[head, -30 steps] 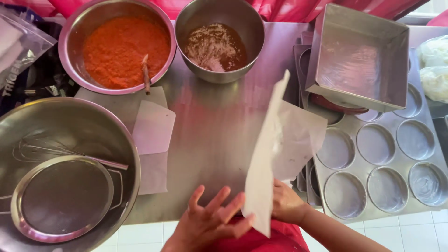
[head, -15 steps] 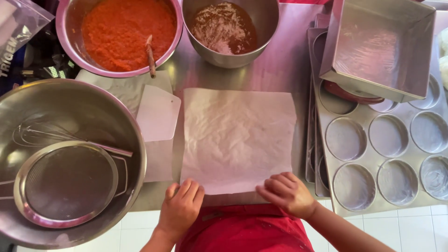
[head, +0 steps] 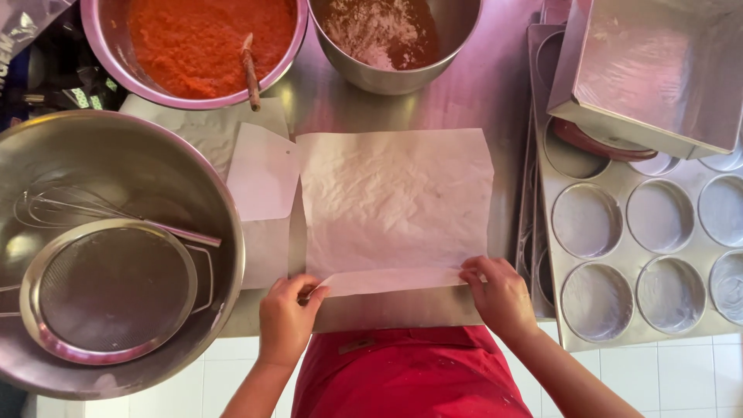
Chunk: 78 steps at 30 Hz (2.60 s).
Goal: The person places a sheet of parchment paper into a square metal baking pan, presses it flat against the bottom and folds the edges to fit, then sets the lined pan aside and repeats the process with additional parchment sheets and pans on the stainless steel worktable.
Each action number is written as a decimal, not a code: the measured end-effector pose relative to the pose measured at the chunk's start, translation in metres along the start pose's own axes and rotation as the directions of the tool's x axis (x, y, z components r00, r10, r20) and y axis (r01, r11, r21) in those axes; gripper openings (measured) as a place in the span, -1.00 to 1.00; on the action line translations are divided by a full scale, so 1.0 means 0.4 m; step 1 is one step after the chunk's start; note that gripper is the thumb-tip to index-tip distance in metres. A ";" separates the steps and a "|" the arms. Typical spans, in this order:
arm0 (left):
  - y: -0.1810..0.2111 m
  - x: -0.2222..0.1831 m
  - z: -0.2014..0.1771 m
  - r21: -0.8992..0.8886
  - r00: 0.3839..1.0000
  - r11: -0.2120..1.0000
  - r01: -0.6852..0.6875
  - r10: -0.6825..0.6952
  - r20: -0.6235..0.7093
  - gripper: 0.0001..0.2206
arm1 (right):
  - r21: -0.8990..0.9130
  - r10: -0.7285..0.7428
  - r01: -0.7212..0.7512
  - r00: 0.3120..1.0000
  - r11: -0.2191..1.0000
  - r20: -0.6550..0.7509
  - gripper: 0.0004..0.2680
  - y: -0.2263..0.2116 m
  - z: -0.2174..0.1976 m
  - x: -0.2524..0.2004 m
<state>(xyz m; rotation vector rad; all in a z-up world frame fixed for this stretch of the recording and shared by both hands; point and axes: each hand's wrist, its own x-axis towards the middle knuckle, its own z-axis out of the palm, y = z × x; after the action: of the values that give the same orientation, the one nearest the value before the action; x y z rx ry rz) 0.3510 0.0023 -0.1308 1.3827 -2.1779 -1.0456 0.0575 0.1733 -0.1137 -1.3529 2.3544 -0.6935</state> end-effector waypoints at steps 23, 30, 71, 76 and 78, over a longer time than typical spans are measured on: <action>-0.015 -0.049 0.053 0.210 0.983 0.977 0.046 -0.008 -0.181 -0.71 | -0.229 0.031 -0.071 0.984 0.971 -0.176 -0.83 -0.008 0.025 -0.005; 0.020 -0.064 0.109 0.448 0.771 0.644 -0.620 0.605 0.197 -0.58 | -0.302 -0.286 0.311 0.950 0.901 0.125 -0.60 0.023 0.050 -0.035; -0.041 -0.108 0.064 0.549 0.857 0.682 -0.484 0.495 0.140 -0.57 | -0.582 -0.133 0.226 0.971 0.781 0.199 -0.51 -0.051 0.008 -0.032; -0.021 -0.064 0.064 0.487 0.848 0.710 -0.508 0.511 0.141 -0.61 | -0.483 -0.364 0.468 0.883 0.740 0.297 -0.39 0.158 0.171 -0.044; -0.026 -0.073 0.044 0.478 0.862 0.730 -0.490 0.488 0.138 -0.63 | -0.515 -0.397 0.494 0.870 0.701 0.293 -0.37 0.207 0.213 -0.044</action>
<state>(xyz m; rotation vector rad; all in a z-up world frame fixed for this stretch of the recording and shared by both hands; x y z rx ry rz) 0.3597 0.0324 -0.1474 0.8614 -2.7213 -0.2885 0.0513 0.2034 -0.2300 -2.1988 2.1903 0.0695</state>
